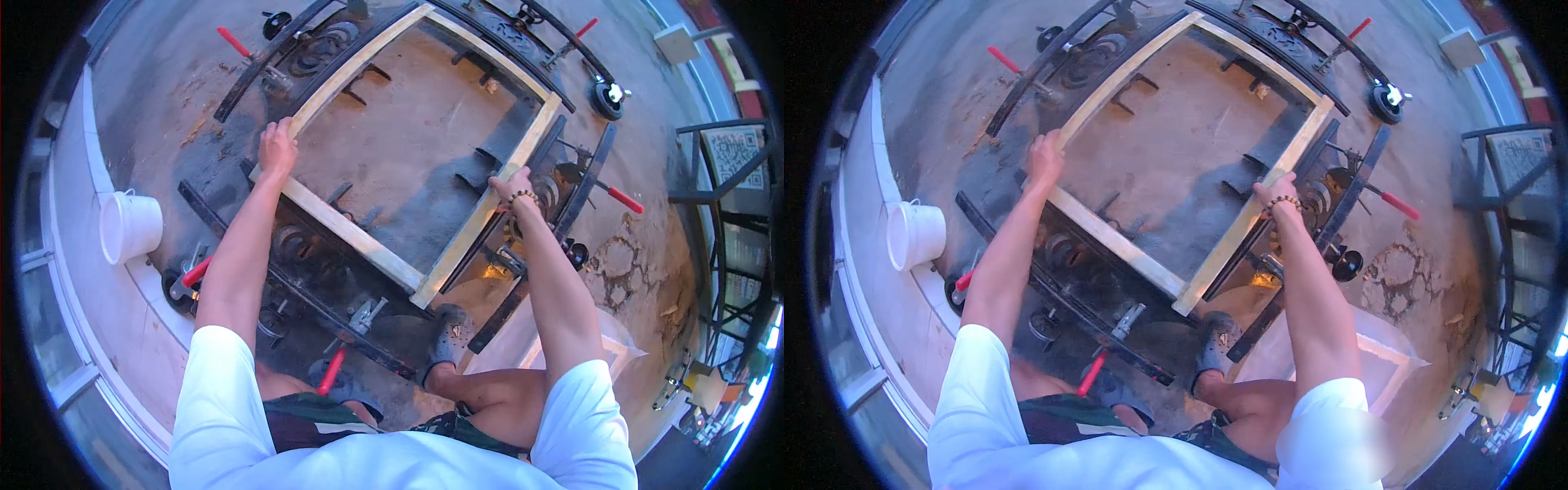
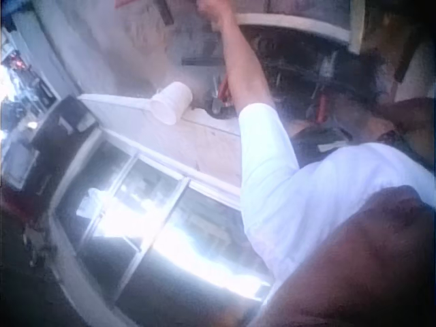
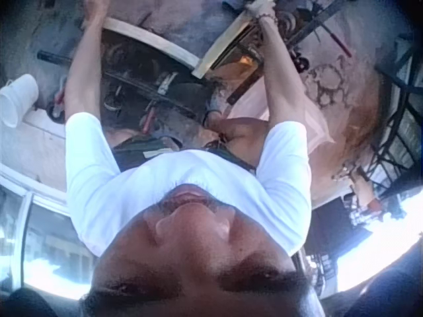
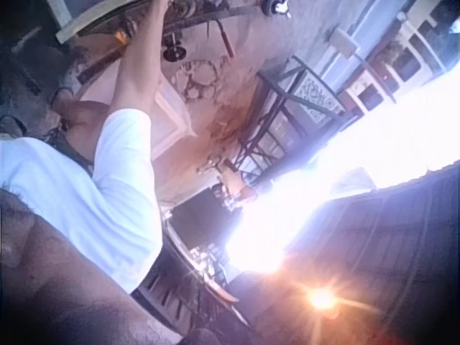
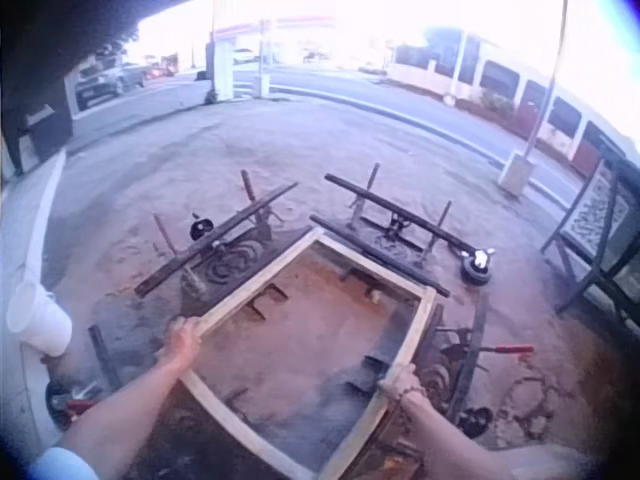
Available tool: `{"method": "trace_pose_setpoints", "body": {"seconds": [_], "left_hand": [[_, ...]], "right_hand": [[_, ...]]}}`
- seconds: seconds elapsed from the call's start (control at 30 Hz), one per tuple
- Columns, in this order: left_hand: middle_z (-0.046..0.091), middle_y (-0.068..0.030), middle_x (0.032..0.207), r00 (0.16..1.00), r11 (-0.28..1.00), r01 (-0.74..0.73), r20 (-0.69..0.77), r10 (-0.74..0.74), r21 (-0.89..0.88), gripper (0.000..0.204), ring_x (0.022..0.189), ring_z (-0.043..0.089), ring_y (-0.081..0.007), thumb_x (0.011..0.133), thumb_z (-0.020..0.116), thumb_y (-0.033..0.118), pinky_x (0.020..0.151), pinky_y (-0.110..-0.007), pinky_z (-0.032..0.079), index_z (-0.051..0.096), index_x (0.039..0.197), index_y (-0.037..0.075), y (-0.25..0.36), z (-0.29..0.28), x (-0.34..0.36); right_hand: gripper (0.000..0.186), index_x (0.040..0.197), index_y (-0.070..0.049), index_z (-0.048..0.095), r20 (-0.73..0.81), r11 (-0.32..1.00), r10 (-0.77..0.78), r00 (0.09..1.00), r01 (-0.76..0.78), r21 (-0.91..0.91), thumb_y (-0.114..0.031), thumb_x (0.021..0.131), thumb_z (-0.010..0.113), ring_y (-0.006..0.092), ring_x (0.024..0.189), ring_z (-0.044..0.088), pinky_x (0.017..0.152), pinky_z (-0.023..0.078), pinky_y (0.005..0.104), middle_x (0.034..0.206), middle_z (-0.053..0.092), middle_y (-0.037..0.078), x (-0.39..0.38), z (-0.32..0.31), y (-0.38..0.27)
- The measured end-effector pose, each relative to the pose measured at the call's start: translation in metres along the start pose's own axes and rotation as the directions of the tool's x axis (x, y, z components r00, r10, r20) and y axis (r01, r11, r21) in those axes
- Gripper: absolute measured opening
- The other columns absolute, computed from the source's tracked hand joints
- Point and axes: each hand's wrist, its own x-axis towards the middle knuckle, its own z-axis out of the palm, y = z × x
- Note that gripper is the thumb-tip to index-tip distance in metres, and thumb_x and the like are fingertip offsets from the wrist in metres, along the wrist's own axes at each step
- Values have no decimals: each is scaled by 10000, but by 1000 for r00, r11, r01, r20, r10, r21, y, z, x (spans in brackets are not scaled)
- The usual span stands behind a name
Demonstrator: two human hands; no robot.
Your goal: The person removes a mesh screen from a clamping jig, sets it aside, and places a wooden frame into the jig. They then tighten the clamps on the frame, pick up the mesh screen again, and align it over the secured wooden frame.
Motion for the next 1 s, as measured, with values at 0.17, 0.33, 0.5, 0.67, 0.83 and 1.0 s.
{"method": "trace_pose_setpoints", "body": {"seconds": [0.17, 0.33, 0.5, 0.67, 0.83, 1.0], "left_hand": [[562, -156, 1093, 995, 996, 55, 82, -61, 76, 516, 1052, 555, -372, 754, 709, 71, 894, -464, 471, 545, 1237, 153, 13, -5, 8], [549, -164, 1100, 1000, 969, -7, 9, 5, 247, 498, 1045, 556, -370, 777, 701, 128, 884, -463, 470, 535, 1246, 116, 17, -4, -3], [579, -193, 1132, 921, 927, -354, 126, 369, -125, 473, 1071, 563, -355, 786, 708, 221, 909, -453, 458, 564, 1195, 33, 128, 17, -34], [572, -245, 1230, 747, 764, 79, 546, 380, -640, 682, 1175, 540, -352, 778, 724, 453, 1003, -430, 420, 541, 1268, 15, 240, 75, -88], [582, -238, 1145, 797, 736, -117, 379, 470, -667, 681, 1129, 533, -383, 699, 794, 428, 952, -440, 446, 561, 1193, 22, 353, 113, -93], [606, -199, 1047, 881, 755, -196, 226, 416, -625, 465, 1006, 577, -366, 653, 787, 211, 868, -442, 470, 626, 1049, 28, 370, 140, -84]], "right_hand": [[831, 1269, 69, 259, 61, 996, 25, 998, -30, 84, -388, 771, 743, 294, 808, 703, 605, 588, 347, 1123, 610, 271, -7, -9, -8], [825, 1329, 10, 234, 191, 946, 88, 978, -142, 291, -392, 795, 719, 324, 848, 695, 550, 596, 379, 1203, 566, 277, -2, -2, -15], [501, 1285, -50, 302, 166, 896, 149, 975, -204, 394, -198, 912, 601, 389, 895, 663, 599, 612, 507, 1143, 556, 237, 78, 25, 46], [358, 1234, -48, 565, 319, 734, 100, 942, -286, 616, -89, 881, 522, 356, 900, 684, 650, 586, 423, 1187, 613, 192, 44, 10, 7], [326, 1143, -79, 670, 35, 937, 14, 999, -25, 348, -170, 855, 547, 273, 980, 677, 799, 562, 390, 1096, 683, 137, 66, 13, 45], [280, 1003, -73, 714, -120, 873, 332, 936, -256, 416, -266, 829, 609, 328, 1000, 659, 862, 532, 405, 1060, 680, 173, 66, 27, 32]]}}
